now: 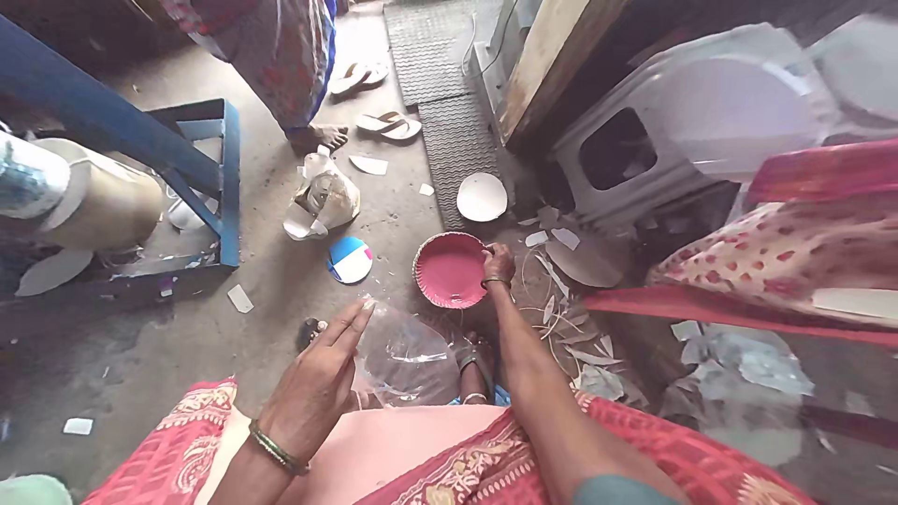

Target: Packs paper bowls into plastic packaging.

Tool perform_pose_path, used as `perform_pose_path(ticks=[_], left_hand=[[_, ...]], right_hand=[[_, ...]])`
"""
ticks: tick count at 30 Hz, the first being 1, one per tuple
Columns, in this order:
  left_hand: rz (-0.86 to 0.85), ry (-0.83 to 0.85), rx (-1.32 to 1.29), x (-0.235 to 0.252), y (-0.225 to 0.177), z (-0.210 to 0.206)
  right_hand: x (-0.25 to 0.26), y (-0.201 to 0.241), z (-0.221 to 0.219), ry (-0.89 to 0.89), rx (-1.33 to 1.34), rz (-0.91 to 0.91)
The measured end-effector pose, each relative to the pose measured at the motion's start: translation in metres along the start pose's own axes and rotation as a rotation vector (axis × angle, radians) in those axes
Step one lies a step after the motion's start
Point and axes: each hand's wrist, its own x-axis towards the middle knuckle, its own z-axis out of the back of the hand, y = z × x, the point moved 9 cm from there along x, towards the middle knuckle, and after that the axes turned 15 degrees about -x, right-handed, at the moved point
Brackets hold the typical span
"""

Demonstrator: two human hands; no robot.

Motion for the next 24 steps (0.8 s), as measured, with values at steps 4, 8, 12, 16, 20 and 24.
perform_pose_path(ticks=[4,8,12,16,20,24], left_hand=[[0.004,0.008,-0.010,-0.001,-0.005,0.000],[-0.025,0.014,-0.013,-0.002,-0.005,-0.003],[-0.032,0.018,-0.006,-0.002,-0.002,-0.004],[-0.039,0.022,-0.002,-0.001,-0.003,-0.005],[-0.037,0.023,0.024,-0.003,-0.003,-0.005],[0.002,0.049,0.014,-0.003,0.002,-0.006]], right_hand=[[0.005,-0.008,-0.001,0.033,0.116,-0.068],[0.006,-0.013,-0.002,0.101,0.190,-0.118],[0.013,-0.013,-0.012,0.122,0.106,-0.110],[0.013,0.003,-0.010,0.157,-0.132,0.015],[0.008,0.010,-0.027,0.241,-0.146,0.074],[0.009,-0.006,-0.050,0.411,-0.003,-0.022]])
